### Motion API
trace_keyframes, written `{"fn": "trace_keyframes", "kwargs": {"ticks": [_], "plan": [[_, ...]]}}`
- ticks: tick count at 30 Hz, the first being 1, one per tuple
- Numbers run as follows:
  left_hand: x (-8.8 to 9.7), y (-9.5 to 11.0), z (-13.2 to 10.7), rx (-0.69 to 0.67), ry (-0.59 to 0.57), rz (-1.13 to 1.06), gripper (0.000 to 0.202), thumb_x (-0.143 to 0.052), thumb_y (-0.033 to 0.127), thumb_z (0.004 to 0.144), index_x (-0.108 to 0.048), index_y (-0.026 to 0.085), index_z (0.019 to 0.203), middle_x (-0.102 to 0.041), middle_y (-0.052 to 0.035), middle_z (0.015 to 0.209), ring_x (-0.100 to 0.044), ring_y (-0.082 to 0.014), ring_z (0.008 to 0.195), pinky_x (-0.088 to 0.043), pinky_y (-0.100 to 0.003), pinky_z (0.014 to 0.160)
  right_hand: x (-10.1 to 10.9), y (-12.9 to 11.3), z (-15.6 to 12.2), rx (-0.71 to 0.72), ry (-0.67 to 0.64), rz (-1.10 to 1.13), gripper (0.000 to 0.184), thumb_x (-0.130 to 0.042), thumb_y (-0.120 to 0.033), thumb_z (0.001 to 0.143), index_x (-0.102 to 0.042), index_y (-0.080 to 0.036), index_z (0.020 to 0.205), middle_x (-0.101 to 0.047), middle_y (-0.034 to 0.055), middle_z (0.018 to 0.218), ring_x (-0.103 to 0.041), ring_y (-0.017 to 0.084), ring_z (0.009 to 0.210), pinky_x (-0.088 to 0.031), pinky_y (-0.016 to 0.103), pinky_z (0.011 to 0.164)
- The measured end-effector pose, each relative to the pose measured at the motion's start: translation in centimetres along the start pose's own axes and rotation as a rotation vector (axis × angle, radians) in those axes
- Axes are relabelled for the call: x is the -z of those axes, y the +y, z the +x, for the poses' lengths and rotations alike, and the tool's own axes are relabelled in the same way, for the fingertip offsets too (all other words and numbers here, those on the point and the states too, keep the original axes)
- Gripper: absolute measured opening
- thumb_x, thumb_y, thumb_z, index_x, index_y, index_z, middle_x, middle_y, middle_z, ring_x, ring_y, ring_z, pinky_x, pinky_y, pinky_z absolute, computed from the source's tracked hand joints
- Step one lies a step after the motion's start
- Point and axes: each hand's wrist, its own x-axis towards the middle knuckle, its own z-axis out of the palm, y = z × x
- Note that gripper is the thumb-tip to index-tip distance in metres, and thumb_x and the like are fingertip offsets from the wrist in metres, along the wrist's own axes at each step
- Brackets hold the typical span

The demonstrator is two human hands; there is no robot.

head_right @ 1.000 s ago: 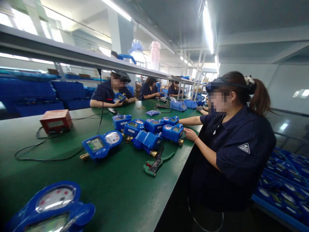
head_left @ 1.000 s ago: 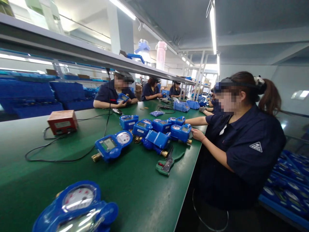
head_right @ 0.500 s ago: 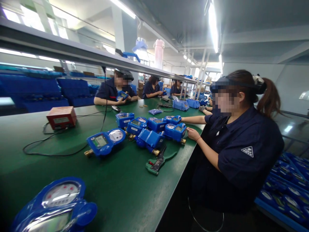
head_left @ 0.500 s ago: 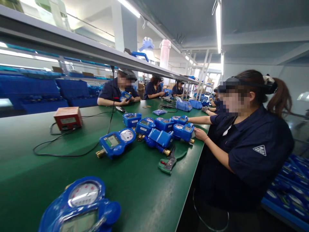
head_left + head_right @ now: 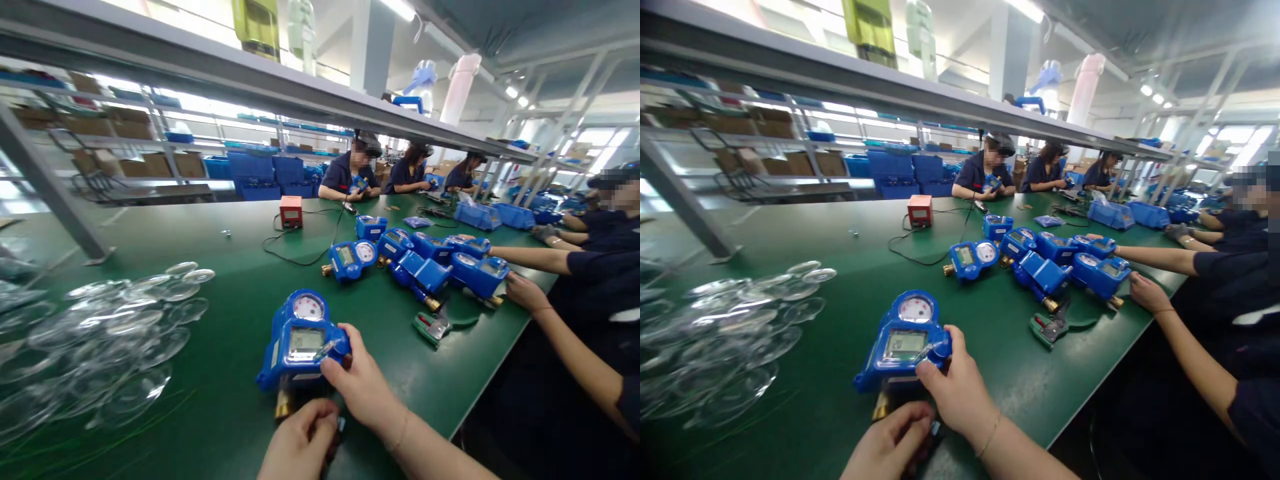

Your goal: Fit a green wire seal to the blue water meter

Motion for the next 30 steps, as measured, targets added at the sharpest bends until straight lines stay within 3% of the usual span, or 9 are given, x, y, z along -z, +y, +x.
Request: {"fn": "trace_keyframes", "kwargs": {"ticks": [4,6,9,14,17,21,25,30], "plan": [[0.1,0.4,-0.6,-0.009,0.016,-0.138,0.030,-0.048,0.042,0.081,-0.059,0.015,0.076,-0.055,-0.0011,0.061,-0.048,-0.0145,0.055,-0.035,-0.024,0.050,-1.3,-3.1,1.0,0.169,-0.036,-0.414,0.064,-0.063,-0.039,0.078,-0.037,-0.021,0.133,-0.056,0.0094,0.116,-0.052,0.026,0.106,-0.042,0.042,0.094],[0.6,0.5,-0.8,-0.011,0.020,-0.169,0.030,-0.049,0.041,0.081,-0.058,0.013,0.077,-0.055,-0.0013,0.061,-0.047,-0.0135,0.054,-0.035,-0.024,0.050,-1.9,-4.2,1.7,0.264,-0.098,-0.508,0.064,-0.062,-0.038,0.079,-0.037,-0.019,0.134,-0.054,0.0107,0.119,-0.050,0.026,0.109,-0.040,0.043,0.096],[1.7,0.9,-1.0,-0.010,-0.020,-0.212,0.028,-0.052,0.038,0.080,-0.058,0.011,0.077,-0.055,-0.0019,0.062,-0.048,-0.0132,0.054,-0.036,-0.024,0.050,-2.2,-4.5,2.5,0.341,-0.215,-0.513,0.064,-0.059,-0.035,0.081,-0.033,-0.019,0.137,-0.049,0.0110,0.127,-0.046,0.024,0.116,-0.037,0.041,0.100],[2.8,1.5,-1.2,0.002,-0.026,-0.400,0.027,-0.057,0.038,0.079,-0.058,0.011,0.083,-0.056,-0.0022,0.069,-0.052,-0.0134,0.062,-0.041,-0.024,0.056,-1.2,-2.6,3.0,0.337,-0.309,-0.358,0.061,-0.054,-0.031,0.085,-0.028,-0.023,0.140,-0.042,0.0076,0.137,-0.042,0.020,0.123,-0.035,0.038,0.104],[2.6,1.6,-1.2,0.031,-0.031,-0.495,0.028,-0.061,0.038,0.077,-0.058,0.011,0.085,-0.058,-0.0029,0.073,-0.053,-0.0132,0.066,-0.045,-0.026,0.063,-0.8,-1.8,2.2,0.343,-0.292,-0.340,0.053,-0.049,-0.027,0.088,-0.031,-0.022,0.138,-0.042,0.0072,0.138,-0.041,0.019,0.125,-0.035,0.038,0.105],[2.0,1.6,-1.1,0.065,0.012,-0.541,0.027,-0.062,0.038,0.077,-0.057,0.012,0.081,-0.058,-0.0017,0.069,-0.052,-0.0122,0.064,-0.045,-0.025,0.063,-0.1,-1.5,-0.8,0.355,-0.137,-0.448,0.040,-0.040,-0.020,0.091,-0.041,-0.020,0.131,-0.051,0.0082,0.128,-0.047,0.018,0.118,-0.040,0.038,0.101],[2.1,1.6,-0.8,0.033,0.065,-0.511,0.030,-0.059,0.043,0.079,-0.054,0.014,0.075,-0.056,0.0008,0.065,-0.048,-0.0104,0.059,-0.040,-0.022,0.056,0.6,-1.2,-3.7,0.553,-0.071,-0.723,0.032,-0.040,-0.015,0.090,-0.049,-0.015,0.121,-0.060,0.0105,0.108,-0.053,0.020,0.101,-0.048,0.037,0.088],[2.7,1.7,-0.7,0.027,0.114,-0.406,0.036,-0.058,0.049,0.079,-0.050,0.016,0.067,-0.049,0.0043,0.059,-0.040,-0.0089,0.055,-0.033,-0.020,0.050,1.1,-0.5,-3.9,0.817,-0.115,-1.083,0.026,-0.037,-0.014,0.091,-0.055,-0.011,0.109,-0.062,0.0098,0.090,-0.054,0.020,0.084,-0.049,0.035,0.076]]}}
